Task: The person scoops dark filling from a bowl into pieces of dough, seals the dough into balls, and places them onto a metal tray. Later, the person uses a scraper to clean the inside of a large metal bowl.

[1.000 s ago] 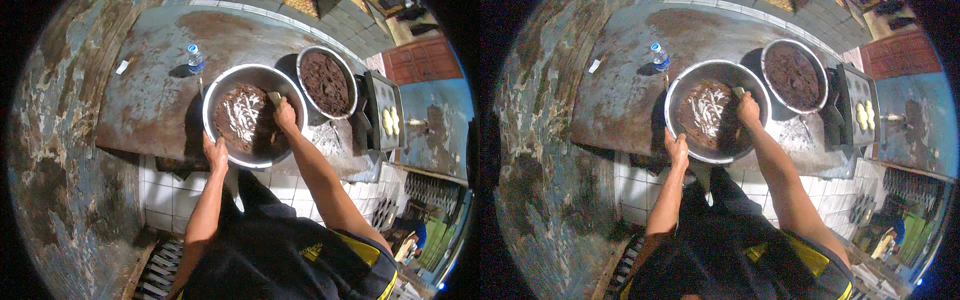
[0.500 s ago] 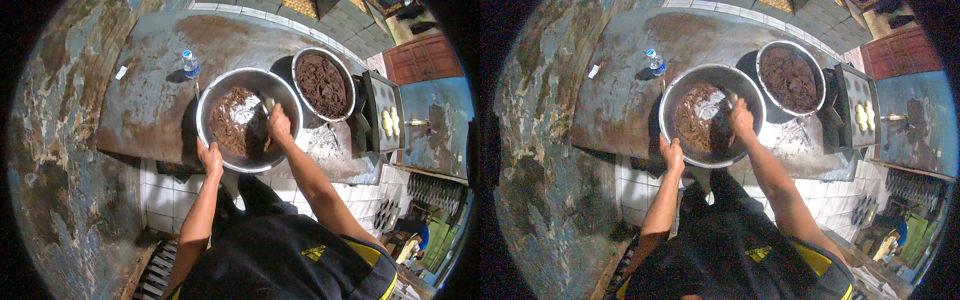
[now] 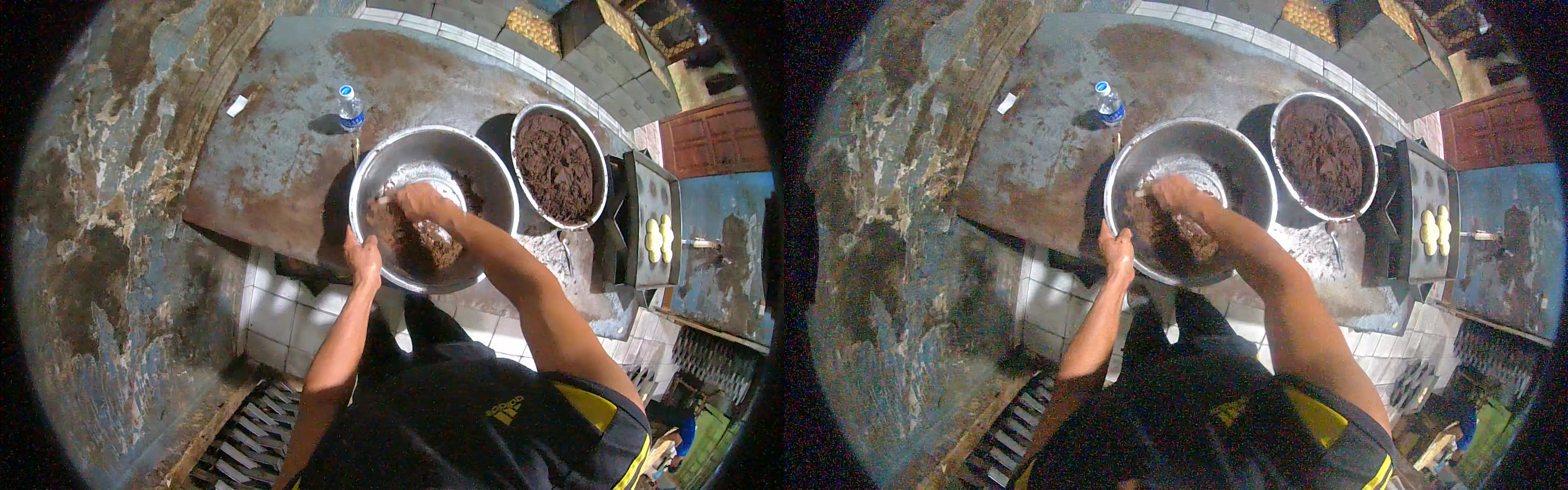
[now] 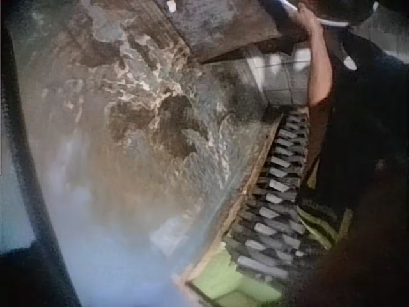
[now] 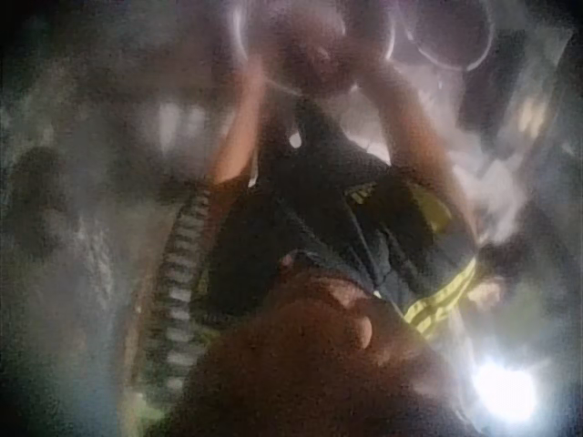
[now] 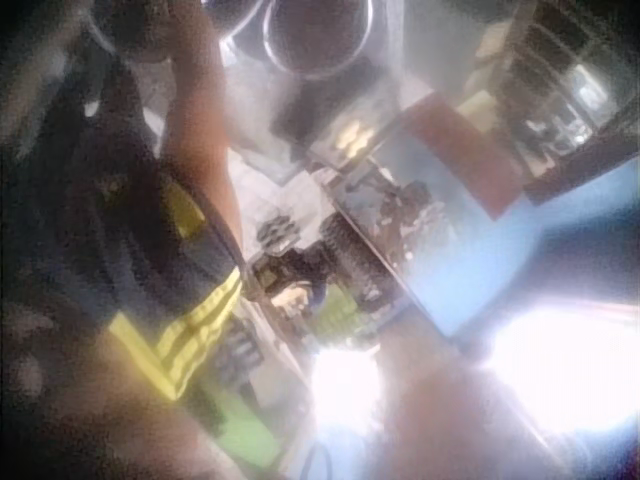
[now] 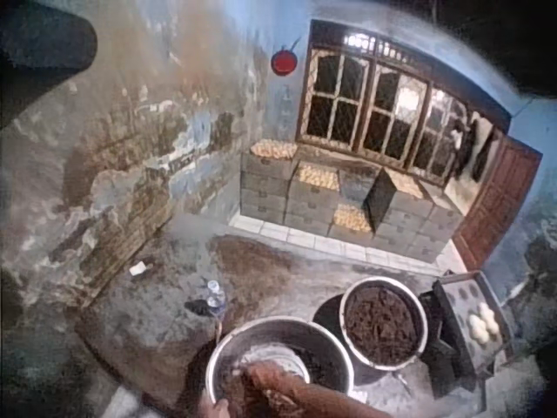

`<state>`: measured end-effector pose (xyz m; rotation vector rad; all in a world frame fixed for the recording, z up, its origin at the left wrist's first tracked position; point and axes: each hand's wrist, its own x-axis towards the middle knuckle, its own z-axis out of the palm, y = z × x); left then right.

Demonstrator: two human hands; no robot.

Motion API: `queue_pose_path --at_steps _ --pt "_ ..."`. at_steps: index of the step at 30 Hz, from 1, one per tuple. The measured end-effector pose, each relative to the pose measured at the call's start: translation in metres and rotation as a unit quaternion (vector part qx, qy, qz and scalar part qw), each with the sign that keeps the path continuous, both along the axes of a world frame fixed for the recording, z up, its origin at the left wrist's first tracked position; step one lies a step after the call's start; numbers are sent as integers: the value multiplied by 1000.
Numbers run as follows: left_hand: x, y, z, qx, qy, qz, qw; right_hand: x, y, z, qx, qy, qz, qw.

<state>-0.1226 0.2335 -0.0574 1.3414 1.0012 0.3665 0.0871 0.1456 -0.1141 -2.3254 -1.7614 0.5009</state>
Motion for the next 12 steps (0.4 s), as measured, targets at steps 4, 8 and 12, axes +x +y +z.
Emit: queue_pose_path --at_steps 4,8,12 --pt "2 -1 -2 -23 -44 47 998 -26 -51 46 11 -58 42 997" --pt "1 -7 6 -31 -41 39 998 23 -78 57 -10 -59 -240 969" --pt "1 -3 4 21 -7 25 999 80 -45 -12 -78 66 -285 953"
